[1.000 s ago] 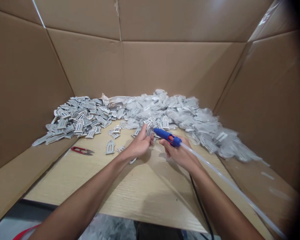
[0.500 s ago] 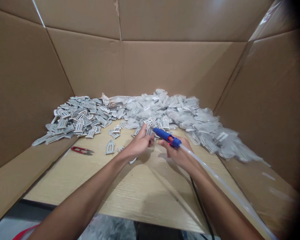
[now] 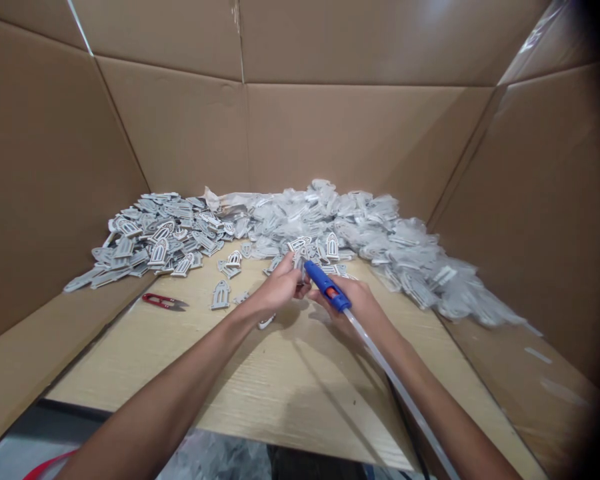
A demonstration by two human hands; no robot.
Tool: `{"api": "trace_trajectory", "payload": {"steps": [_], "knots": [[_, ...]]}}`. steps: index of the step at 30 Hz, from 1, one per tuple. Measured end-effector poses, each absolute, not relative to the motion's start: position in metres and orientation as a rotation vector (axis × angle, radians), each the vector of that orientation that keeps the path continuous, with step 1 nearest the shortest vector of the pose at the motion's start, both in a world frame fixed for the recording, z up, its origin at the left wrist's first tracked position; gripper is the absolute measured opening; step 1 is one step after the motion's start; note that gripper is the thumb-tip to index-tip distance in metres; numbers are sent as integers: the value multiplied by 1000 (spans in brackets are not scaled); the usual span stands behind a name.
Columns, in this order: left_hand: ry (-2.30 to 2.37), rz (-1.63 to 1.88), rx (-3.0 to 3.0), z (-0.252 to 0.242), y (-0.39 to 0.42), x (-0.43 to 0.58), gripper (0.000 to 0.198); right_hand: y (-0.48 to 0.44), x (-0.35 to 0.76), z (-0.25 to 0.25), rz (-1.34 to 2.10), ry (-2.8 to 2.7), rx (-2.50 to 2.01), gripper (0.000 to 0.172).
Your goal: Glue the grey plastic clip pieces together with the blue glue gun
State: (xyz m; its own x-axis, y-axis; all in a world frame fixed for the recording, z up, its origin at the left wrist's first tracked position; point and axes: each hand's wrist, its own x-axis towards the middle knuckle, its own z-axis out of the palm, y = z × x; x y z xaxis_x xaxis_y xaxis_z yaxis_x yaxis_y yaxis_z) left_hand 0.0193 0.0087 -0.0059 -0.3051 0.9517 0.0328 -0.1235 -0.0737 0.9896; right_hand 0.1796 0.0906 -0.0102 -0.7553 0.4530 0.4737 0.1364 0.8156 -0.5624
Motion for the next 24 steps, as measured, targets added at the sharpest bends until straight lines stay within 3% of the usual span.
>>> {"api": "trace_trajectory", "payload": {"steps": [5,9,16,20,24], "knots": [[1273,1524,969,-10,11,14,25,89,180,-19,384,-2425,-512,14],[1233,1515,937,-10,10,15,30,85,183,-17,230,-2190,-595,17],[1194,1161,1244,2,-3,21,22,92,172,-10,1191,-1764,-759,55],[1207,1000,1304,-2,-3,18,27,99,169,-5,1569,-1350,-515,55],[1295,1150,1208,-5,1,14,27,103,177,-1,1581,-1411,-544,55]]}}
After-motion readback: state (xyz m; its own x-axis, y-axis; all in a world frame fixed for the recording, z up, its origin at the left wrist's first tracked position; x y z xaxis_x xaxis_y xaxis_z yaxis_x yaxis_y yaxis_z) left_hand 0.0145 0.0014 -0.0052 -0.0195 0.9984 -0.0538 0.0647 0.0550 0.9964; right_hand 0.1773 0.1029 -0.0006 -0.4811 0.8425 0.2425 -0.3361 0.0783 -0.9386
